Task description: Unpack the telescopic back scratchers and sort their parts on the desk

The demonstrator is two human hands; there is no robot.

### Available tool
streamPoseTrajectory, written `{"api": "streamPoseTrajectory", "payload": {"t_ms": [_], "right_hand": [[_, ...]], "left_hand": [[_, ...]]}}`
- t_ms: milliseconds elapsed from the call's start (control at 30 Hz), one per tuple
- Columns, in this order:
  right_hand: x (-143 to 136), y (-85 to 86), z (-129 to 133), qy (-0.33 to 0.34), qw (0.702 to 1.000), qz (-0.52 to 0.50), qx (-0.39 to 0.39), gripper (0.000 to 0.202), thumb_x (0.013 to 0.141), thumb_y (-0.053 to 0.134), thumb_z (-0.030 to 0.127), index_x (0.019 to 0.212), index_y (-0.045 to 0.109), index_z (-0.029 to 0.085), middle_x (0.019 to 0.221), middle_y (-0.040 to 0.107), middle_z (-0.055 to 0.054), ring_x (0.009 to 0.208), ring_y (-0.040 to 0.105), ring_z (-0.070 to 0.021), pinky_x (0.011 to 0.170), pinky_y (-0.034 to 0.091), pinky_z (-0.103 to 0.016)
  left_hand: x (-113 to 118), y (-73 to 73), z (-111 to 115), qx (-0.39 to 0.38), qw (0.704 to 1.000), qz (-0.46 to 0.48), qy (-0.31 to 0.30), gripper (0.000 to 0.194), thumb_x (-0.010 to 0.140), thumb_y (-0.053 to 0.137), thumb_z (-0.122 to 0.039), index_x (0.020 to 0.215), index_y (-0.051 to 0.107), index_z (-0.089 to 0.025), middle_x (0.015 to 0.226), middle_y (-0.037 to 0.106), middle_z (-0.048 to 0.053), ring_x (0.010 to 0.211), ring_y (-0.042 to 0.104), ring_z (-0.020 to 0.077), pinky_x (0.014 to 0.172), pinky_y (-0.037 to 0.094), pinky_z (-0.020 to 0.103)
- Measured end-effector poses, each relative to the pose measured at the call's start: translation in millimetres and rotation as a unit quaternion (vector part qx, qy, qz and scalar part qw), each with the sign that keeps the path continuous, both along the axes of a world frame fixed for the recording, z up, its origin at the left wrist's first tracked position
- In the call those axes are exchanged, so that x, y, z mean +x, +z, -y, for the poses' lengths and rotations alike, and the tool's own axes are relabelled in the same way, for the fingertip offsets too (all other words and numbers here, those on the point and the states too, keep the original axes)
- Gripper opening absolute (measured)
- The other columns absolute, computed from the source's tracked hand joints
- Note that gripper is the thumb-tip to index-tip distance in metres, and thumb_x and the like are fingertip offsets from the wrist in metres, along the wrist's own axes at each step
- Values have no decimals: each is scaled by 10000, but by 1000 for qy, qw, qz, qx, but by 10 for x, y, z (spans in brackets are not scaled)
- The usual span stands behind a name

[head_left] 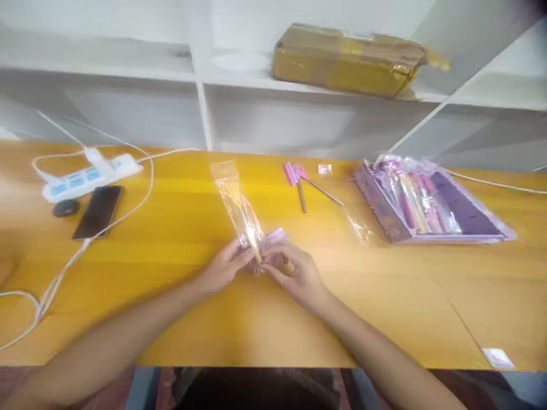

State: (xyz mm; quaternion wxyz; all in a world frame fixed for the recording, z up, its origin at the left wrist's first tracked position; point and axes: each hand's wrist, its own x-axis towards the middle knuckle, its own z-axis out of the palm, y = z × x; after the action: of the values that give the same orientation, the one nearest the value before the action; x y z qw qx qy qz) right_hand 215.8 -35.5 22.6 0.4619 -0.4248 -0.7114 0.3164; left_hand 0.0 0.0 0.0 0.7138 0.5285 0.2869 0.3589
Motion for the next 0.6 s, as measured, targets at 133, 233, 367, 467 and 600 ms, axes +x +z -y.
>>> {"api": "streamPoseTrajectory", "payload": {"t_ms": [133,233,367,467,600], "right_hand": [[3,8,7,-11,1000,-13,-14,143,921,808,202,1042,735,226,903,756,-16,748,652,-156,714,530,-287],[4,47,15,15,998,-30,-46,118,917,814,207,1011,745,229,940,777,-23,787,675,-166,736,538,-297],[25,127,28,52,994,-55,-77,78,956,747,188,1014,767,236,961,791,-29,845,698,-174,750,539,-300],[50,180,35,71,992,-56,-87,81,955,742,192,1020,769,233,964,796,-32,859,706,-177,761,539,-305],[63,174,31,74,995,-19,-62,99,964,734,188,1038,778,239,983,791,-32,863,697,-180,818,544,-331]], "left_hand": [[67,-123,-5,-13,998,37,-44,592,850,902,-280,1342,578,-223,1266,708,102,1151,698,262,966,558,376],[74,-159,11,-3,996,56,-66,803,789,935,-173,1463,508,-263,1437,643,138,1342,628,320,1090,520,444],[66,-142,33,3,995,55,-78,738,823,906,-166,1448,524,-253,1458,637,153,1350,632,325,1105,522,464],[69,-125,43,5,996,45,-74,652,843,893,-181,1395,549,-234,1352,695,137,1264,684,300,1081,537,457],[71,-124,56,8,997,30,-69,603,882,864,-216,1397,548,-223,1328,697,139,1246,685,296,1078,532,460]]}}
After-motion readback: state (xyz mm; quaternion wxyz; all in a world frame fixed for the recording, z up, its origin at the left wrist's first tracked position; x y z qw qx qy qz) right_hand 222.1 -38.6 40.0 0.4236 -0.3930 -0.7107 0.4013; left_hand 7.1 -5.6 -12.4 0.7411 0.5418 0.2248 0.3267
